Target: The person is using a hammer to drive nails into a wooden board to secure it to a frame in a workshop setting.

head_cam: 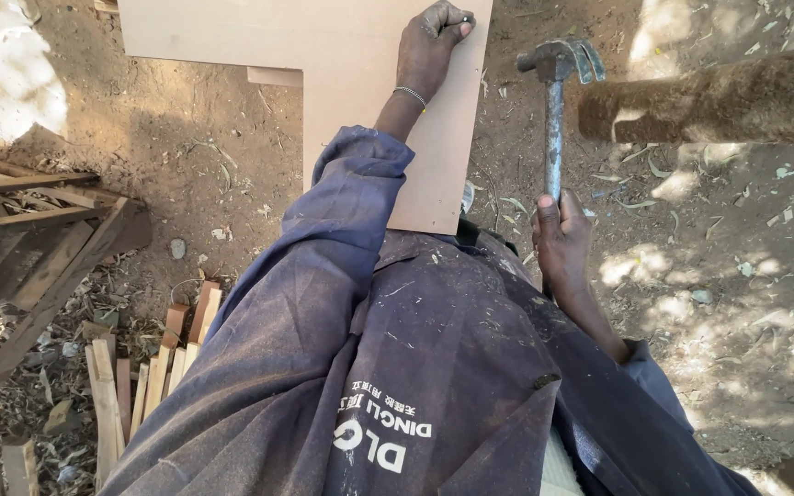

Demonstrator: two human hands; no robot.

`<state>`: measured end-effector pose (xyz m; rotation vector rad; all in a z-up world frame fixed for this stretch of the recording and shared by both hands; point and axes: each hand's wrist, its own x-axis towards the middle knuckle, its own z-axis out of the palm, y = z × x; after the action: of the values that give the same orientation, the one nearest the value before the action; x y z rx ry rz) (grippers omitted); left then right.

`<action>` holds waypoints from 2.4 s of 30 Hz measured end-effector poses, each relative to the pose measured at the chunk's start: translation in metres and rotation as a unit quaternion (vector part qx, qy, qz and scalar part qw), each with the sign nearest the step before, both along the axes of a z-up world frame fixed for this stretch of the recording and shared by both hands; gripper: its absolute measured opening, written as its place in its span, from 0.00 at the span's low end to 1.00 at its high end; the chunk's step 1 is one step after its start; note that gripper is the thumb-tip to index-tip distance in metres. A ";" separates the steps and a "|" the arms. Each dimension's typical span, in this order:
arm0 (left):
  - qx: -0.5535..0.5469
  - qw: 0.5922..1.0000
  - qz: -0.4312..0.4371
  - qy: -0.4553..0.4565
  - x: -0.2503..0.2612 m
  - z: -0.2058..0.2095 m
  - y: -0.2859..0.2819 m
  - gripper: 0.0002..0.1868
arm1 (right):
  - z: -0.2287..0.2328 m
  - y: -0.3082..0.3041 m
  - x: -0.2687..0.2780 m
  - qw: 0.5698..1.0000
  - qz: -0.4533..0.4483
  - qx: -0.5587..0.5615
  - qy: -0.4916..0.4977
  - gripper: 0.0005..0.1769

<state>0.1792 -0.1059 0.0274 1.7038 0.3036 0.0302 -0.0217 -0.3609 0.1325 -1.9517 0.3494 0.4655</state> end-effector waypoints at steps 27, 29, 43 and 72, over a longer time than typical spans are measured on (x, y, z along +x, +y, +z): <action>-0.034 0.998 -0.020 -0.046 0.006 -0.020 0.005 0.05 | -0.014 -0.003 -0.008 0.999 -0.005 -0.037 0.022 0.28; -0.039 0.998 -0.020 -0.044 0.006 -0.019 0.005 0.05 | -0.010 -0.001 -0.006 0.999 -0.011 -0.028 0.022 0.27; -0.021 0.999 -0.026 -0.039 0.006 -0.018 0.005 0.04 | -0.014 -0.001 -0.006 1.000 0.003 -0.020 -0.018 0.25; -0.111 0.992 0.023 -0.050 -0.010 -0.023 0.005 0.02 | -0.039 -0.047 -0.029 0.995 -0.097 0.019 0.010 0.25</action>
<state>0.1694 -0.1013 0.0045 1.4697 0.2618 0.1107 -0.0511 -0.4077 0.0940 -1.8554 0.5343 0.3631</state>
